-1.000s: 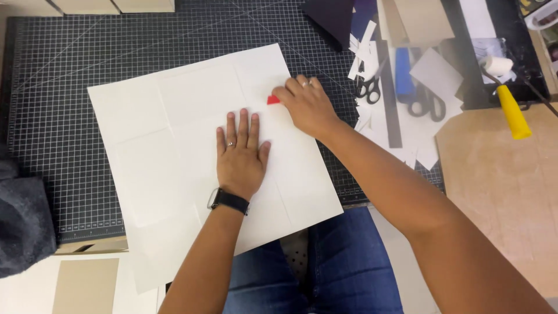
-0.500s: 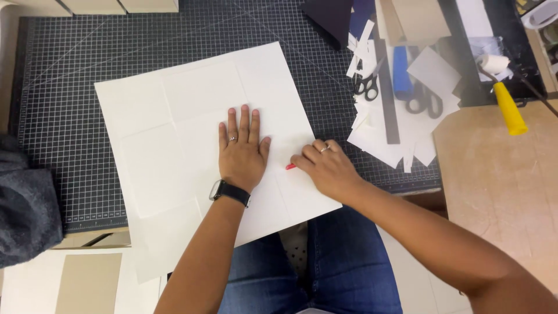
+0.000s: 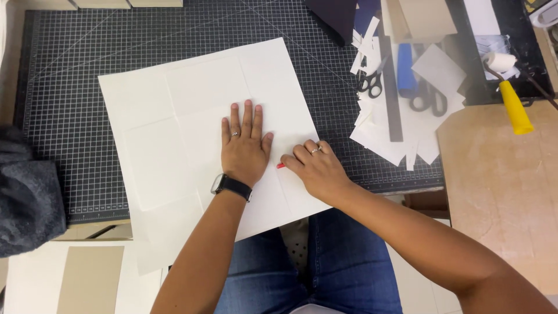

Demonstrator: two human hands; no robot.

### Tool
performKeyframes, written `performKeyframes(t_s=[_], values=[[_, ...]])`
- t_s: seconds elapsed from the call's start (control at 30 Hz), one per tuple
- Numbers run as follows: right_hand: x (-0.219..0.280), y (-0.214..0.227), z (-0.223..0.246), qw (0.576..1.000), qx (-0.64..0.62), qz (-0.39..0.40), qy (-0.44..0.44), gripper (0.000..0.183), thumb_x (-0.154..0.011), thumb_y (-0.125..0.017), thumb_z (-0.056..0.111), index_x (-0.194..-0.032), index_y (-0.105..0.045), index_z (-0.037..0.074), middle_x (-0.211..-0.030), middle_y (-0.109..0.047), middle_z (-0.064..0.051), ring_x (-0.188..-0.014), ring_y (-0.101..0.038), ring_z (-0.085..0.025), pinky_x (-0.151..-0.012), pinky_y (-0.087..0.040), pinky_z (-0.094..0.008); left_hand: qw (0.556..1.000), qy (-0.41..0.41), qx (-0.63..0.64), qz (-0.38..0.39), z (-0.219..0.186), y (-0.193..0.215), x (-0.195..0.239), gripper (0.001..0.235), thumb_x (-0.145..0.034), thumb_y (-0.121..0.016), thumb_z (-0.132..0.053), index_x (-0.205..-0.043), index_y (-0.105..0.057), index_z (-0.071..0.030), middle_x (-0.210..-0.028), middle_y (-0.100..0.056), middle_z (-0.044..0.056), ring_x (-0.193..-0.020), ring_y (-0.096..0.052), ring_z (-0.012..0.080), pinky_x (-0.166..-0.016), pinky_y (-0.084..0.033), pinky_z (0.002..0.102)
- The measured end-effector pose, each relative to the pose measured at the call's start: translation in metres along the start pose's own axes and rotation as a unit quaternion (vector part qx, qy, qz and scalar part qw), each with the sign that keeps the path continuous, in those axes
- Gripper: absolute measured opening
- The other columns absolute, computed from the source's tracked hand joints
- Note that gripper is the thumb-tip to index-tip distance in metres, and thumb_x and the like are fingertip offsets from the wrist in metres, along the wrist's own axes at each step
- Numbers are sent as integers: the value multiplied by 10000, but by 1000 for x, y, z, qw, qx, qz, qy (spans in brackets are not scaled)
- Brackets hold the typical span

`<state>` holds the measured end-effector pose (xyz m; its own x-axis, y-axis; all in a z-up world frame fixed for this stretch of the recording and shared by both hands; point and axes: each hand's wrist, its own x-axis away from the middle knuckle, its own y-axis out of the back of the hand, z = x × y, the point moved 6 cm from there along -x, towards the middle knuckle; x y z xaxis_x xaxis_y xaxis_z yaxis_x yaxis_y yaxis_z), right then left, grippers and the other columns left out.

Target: Assembling cardboard box components by applying glue with a roller and pressing panels onto a base sheet using a scraper.

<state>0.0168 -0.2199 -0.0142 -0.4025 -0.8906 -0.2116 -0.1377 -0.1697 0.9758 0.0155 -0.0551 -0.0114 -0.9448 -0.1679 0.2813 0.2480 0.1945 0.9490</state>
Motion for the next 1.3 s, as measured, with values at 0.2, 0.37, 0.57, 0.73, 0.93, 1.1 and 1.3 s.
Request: performKeyframes(t_s=[0.2, 0.37, 0.57, 0.73, 0.93, 1.1, 1.3], values=[[-18, 12, -13, 997, -69, 18, -21, 188, -1059, -456, 262, -1164, -595, 191, -973, -560, -38, -995, -548, -272, -889, -421, -441, 1000, -13, 11, 5, 16, 0, -1, 645, -1102, -123, -491, -1676, -9, -218, -1750, 83, 3, -1591, 126, 284, -1283, 86, 474], [-41, -3, -6, 999, -37, -14, 0, 211, -1055, -434, 255, -1162, -614, 235, -957, -540, -39, -974, -526, -266, -880, -419, -438, 1000, 10, 23, 2, 20, -2, 4, 627, -1108, -126, -453, -1674, -41, -196, -1752, 43, 21, -1595, 98, 272, -1284, 77, 466], [-122, -31, -50, 994, 35, -103, -28, 222, -1028, -450, 227, -1170, -618, 261, -945, -494, -21, -950, -505, -270, -812, -408, -439, 998, 27, 31, -52, 28, -7, 3, 631, -1107, -190, -400, -1668, -78, -135, -1748, -4, 73, -1595, 59, 290, -1286, 48, 484], [-144, -35, -59, 985, 91, -143, -32, 194, -1001, -471, 179, -1146, -595, 215, -925, -490, -42, -901, -502, -291, -763, -409, -435, 998, 33, 42, -32, 28, -4, 3, 621, -1111, -172, -399, -1673, -50, -166, -1750, 21, 40, -1594, 85, 269, -1275, 76, 505], [-51, 6, -14, 998, 27, -57, -17, 201, -1002, -496, 223, -1112, -663, 247, -947, -561, -57, -957, -531, -308, -810, -431, -463, 995, 36, 63, -63, 31, -2, 4, 601, -1105, -211, -393, -1668, -117, -207, -1750, -35, -1, -1602, 33, 257, -1281, 40, 525], [-23, 3, -23, 1000, 2, 10, 0, 265, -1028, -423, 199, -1172, -639, 249, -969, -569, -46, -976, -532, -285, -849, -432, -440, 995, 43, 55, -74, 17, 1, 3, 609, -1102, -224, -387, -1666, -125, -181, -1748, -49, 30, -1596, 22, 302, -1277, 27, 538], [-98, -34, -106, 996, 52, -27, -61, 240, -1053, -454, 183, -1224, -618, 223, -995, -554, -46, -996, -529, -270, -855, -411, -435, 999, 16, 39, -28, 8, 2, 1, 615, -1101, -176, -419, -1671, -76, -212, -1750, 7, -12, -1591, 84, 307, -1272, 68, 523]])
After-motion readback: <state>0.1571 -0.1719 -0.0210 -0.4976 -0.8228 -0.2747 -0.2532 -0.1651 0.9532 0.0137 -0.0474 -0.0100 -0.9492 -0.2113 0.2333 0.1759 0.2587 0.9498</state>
